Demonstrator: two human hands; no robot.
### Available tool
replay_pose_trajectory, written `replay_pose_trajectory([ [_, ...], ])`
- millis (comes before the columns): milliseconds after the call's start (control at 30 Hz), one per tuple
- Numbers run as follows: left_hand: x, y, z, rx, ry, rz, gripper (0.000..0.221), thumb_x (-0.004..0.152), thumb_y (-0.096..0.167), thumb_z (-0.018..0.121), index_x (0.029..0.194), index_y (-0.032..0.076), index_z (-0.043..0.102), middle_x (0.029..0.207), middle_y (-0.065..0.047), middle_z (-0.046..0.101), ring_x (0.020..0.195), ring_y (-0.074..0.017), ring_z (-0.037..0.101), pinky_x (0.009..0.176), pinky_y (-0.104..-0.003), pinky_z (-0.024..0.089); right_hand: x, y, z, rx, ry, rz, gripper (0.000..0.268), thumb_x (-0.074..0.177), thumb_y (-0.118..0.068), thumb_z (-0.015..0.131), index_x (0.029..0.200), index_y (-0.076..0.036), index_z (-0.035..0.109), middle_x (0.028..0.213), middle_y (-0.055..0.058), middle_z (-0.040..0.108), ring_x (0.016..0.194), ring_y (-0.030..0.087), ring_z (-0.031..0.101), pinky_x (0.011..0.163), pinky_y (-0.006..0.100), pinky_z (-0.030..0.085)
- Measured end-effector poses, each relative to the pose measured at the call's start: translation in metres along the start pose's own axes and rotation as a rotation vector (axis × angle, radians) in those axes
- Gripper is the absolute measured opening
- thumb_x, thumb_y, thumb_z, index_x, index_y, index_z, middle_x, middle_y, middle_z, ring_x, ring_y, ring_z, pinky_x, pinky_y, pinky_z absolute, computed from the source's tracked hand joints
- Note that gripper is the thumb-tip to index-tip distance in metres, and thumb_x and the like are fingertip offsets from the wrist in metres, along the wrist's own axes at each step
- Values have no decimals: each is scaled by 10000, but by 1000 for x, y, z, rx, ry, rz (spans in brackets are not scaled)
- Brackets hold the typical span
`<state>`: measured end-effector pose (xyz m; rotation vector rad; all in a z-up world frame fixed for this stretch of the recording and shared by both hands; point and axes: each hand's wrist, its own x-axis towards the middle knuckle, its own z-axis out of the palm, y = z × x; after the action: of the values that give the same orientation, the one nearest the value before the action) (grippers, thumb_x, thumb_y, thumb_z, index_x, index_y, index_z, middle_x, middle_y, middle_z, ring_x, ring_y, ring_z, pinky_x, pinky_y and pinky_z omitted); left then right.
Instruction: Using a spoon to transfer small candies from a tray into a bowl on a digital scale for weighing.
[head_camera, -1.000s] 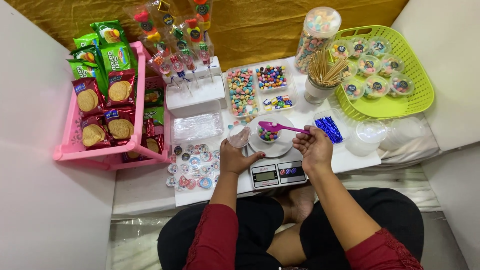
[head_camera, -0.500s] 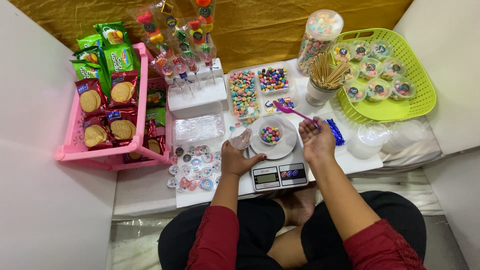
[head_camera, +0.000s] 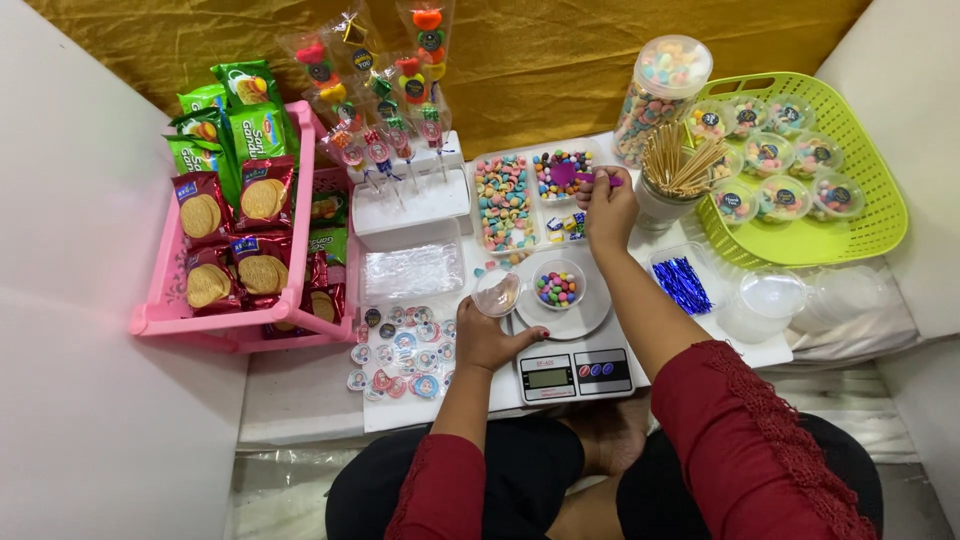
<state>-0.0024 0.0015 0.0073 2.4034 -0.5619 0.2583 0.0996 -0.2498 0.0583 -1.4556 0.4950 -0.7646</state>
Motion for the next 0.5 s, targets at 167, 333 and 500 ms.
replay_pose_trajectory([
  [167,4,6,-7,-9,-17,11,1084,557,881,714,1408,217,613,1337,-3,697,1230,-220,646,1155,-422,389,10,19,10,34,39,85,116,1045,-150,528,1036,-107,636,735,107,743,587,137,738,518,218,655],
  [333,4,8,-8,-18,-10,-14,1105,546,883,715,1409,202,611,1323,-20,705,1220,-221,652,1156,-418,389,17,36,9,270,104,293,126,1046,-193,510,1093,-137,612,725,127,736,581,168,750,512,244,674],
  [500,6,14,-15,-21,-82,-40,1114,551,885,700,1440,226,577,1365,-4,681,1268,-208,621,1189,-415,355,13,39,-8,448,168,491,122,1074,-248,451,1112,-183,548,753,116,759,635,178,782,592,280,689],
])
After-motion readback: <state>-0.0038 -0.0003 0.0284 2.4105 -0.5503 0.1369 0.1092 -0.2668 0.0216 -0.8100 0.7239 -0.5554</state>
